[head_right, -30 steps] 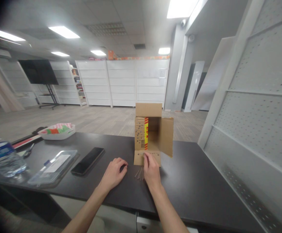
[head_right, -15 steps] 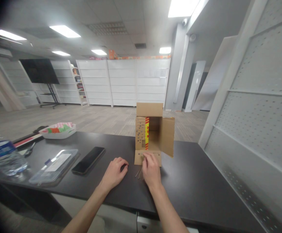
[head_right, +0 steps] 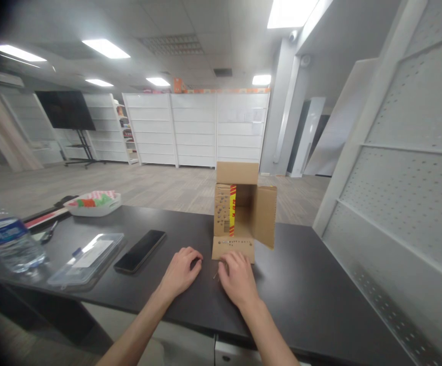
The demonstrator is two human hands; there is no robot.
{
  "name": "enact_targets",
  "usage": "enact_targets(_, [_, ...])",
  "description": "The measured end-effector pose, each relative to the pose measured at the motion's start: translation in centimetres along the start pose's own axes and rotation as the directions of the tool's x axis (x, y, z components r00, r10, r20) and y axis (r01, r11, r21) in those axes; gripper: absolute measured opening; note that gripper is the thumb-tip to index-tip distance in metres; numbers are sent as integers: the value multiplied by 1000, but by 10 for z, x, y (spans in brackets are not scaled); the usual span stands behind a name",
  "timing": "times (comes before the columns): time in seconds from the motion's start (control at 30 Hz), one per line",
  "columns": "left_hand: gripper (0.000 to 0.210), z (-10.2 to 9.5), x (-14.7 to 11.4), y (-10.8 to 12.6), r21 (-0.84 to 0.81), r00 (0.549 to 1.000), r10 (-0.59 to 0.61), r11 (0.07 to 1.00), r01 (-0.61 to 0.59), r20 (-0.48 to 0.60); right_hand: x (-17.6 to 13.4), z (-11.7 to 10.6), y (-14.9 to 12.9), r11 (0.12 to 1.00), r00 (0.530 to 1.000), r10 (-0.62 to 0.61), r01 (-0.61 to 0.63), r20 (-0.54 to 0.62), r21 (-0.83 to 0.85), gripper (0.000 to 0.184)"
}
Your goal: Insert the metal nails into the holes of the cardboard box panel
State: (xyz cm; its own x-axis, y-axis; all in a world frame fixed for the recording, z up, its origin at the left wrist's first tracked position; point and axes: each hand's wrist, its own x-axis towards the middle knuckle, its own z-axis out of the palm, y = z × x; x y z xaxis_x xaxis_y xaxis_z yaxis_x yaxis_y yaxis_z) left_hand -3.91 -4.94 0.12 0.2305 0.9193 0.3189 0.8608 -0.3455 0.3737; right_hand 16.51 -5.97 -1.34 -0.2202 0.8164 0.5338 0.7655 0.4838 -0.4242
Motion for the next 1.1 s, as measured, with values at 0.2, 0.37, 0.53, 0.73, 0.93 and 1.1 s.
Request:
enact_targets(0.2, [16, 0, 0, 0, -6, 1000, 2, 1000, -2, -8, -9, -7, -8, 996, 994, -60, 66, 93, -63, 12])
enact_targets(0.37, [16, 0, 0, 0, -10, 1000, 3, 1000, -3, -7, -10, -7, -12, 994, 991, -57, 67, 120, -81, 13])
enact_targets(0.53, [17, 1, 0, -1, 1, 1000, 4, 1000, -4, -6, -10, -7, -13, 994, 987, -52, 66, 155, -84, 13])
enact_targets(0.73, [17, 3, 0, -3, -2, 1000, 16, 1000, -16, -14, -11, -7, -13, 995, 990, -46, 57, 132, -82, 15])
enact_targets(0.93, [16, 3, 0, -3, 6, 1000, 13, 1000, -13, -18, -11, -9, -14, 994, 986, -44, 59, 161, -92, 16])
enact_targets(1.1, [17, 4, 0, -3, 5, 1000, 13, 1000, -12, -19, -11, -10, -14, 994, 983, -51, 68, 174, -90, 19])
